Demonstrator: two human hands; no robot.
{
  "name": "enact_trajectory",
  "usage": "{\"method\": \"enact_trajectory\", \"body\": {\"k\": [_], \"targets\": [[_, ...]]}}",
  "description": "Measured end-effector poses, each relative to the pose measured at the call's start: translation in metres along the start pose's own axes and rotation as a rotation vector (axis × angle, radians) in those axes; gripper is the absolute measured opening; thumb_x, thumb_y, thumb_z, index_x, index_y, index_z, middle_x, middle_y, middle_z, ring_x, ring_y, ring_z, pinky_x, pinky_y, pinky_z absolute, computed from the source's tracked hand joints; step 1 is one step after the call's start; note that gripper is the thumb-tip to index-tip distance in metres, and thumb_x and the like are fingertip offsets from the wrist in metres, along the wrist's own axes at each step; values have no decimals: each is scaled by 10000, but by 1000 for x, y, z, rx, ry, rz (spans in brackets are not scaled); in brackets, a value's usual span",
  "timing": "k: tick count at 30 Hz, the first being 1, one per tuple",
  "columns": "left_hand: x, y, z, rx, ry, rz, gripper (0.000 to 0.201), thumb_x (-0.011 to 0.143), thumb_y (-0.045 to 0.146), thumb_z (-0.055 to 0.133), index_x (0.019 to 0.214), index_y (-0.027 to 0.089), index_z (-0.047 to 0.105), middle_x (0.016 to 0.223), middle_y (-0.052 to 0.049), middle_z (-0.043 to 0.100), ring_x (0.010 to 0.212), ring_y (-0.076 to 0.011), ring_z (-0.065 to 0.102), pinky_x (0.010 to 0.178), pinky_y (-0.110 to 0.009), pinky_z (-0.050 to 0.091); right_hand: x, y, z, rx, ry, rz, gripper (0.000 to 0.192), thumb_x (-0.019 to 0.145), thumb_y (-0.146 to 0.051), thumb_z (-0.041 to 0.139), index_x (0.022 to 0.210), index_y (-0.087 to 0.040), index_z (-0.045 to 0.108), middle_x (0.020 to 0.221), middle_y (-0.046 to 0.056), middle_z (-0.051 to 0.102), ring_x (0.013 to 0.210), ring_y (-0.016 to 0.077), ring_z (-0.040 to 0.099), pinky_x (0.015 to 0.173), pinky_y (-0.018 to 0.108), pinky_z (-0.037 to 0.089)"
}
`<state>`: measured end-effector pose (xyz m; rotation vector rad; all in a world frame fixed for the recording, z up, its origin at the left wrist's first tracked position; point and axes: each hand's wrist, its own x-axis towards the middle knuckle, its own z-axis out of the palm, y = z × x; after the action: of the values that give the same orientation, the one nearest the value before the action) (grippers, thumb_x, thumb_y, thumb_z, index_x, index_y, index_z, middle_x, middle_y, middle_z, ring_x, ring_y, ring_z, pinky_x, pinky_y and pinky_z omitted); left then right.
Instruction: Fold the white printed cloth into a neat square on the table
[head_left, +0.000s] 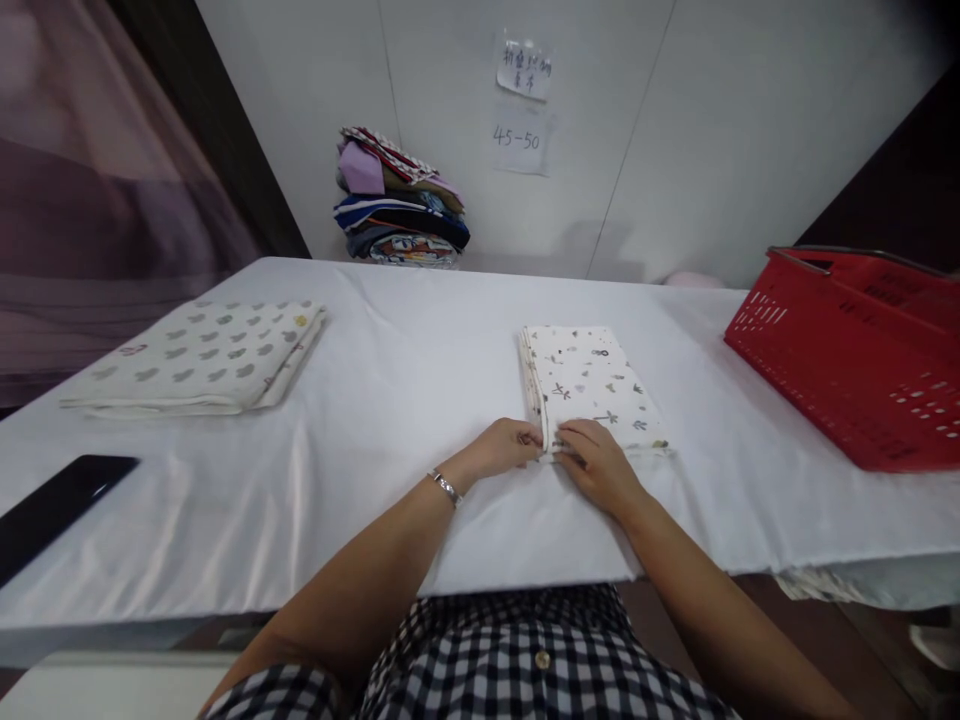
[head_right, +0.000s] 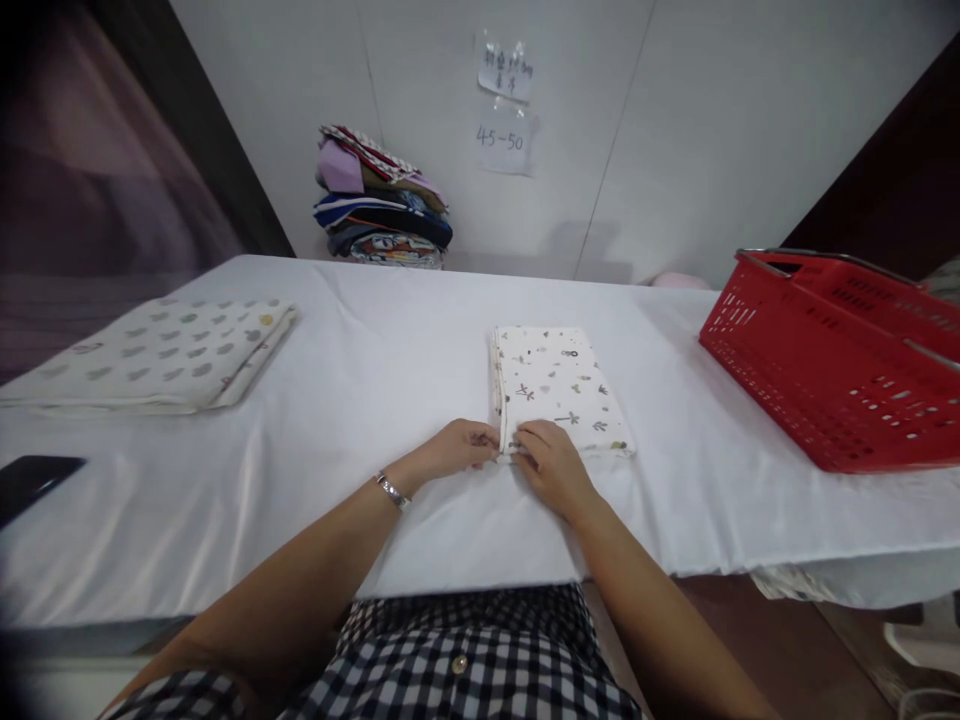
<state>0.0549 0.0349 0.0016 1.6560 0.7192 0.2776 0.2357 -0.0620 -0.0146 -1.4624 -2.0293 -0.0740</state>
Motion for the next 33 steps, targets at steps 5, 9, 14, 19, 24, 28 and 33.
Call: {"method": "enact_trajectory", "body": {"k": [5, 9, 14, 19, 24, 28, 33], "targets": [[2, -11, 9, 27, 104, 68, 174, 710, 255, 593, 832, 151, 662, 709, -6, 613, 615, -99, 542, 565, -209, 434, 0, 4, 5, -45, 8, -35, 236, 877, -218, 458, 1083, -191, 569, 1049, 104, 608, 996, 230, 531, 865, 428, 443], [2, -16, 15, 38, 159, 139, 170, 716, 260, 581, 818, 156, 668, 698, 1, 607, 625, -102, 524, 575, -211, 420, 0, 5, 8, -45, 11, -37, 221, 882, -194, 431, 1044, -186, 581, 1000, 101, 619, 950, 223, 539, 830, 413, 455], [0, -14, 19, 17, 173, 132, 194, 726, 293, 571, 826, 154, 663, 691, 0, 603, 626, -109, 519, 573, -214, 414, -2, 5, 7, -4, 28, -29, 230, 863, -166, 433, 1044, -188, 575, 1002, 102, 614, 956, 223, 536, 837, 410, 453], [-2, -13, 21, 108, 221, 156, 196, 739, 310, 550, 799, 162, 663, 681, 11, 599, 624, -108, 502, 566, -215, 380, -2, 1, 6, 137, 70, 41, 225, 829, -197, 487, 1037, -210, 573, 1008, 86, 612, 974, 216, 539, 847, 396, 450], [-1, -14, 20, 129, 202, 132, 203, 748, 301, 511, 740, 163, 658, 618, 27, 565, 584, -102, 478, 542, -215, 355, 5, -8, 6, 212, 132, 227, 123, 831, -258, 509, 902, -213, 598, 933, 65, 606, 903, 194, 542, 788, 342, 448], [-1, -14, 18, 150, 180, 141, 213, 748, 270, 485, 760, 170, 672, 655, 20, 598, 610, -110, 501, 570, -219, 374, 11, -20, 4, 48, 73, 301, 88, 806, -262, 539, 775, -202, 595, 849, 49, 581, 838, 191, 515, 779, 344, 396], [-2, -12, 18, 178, 174, 162, 204, 750, 246, 474, 736, 179, 666, 643, 22, 595, 616, -110, 501, 581, -215, 376, 15, -28, 3, -82, 2, 342, 121, 802, -226, 515, 694, -196, 562, 738, 27, 543, 754, 175, 482, 718, 316, 352]]}}
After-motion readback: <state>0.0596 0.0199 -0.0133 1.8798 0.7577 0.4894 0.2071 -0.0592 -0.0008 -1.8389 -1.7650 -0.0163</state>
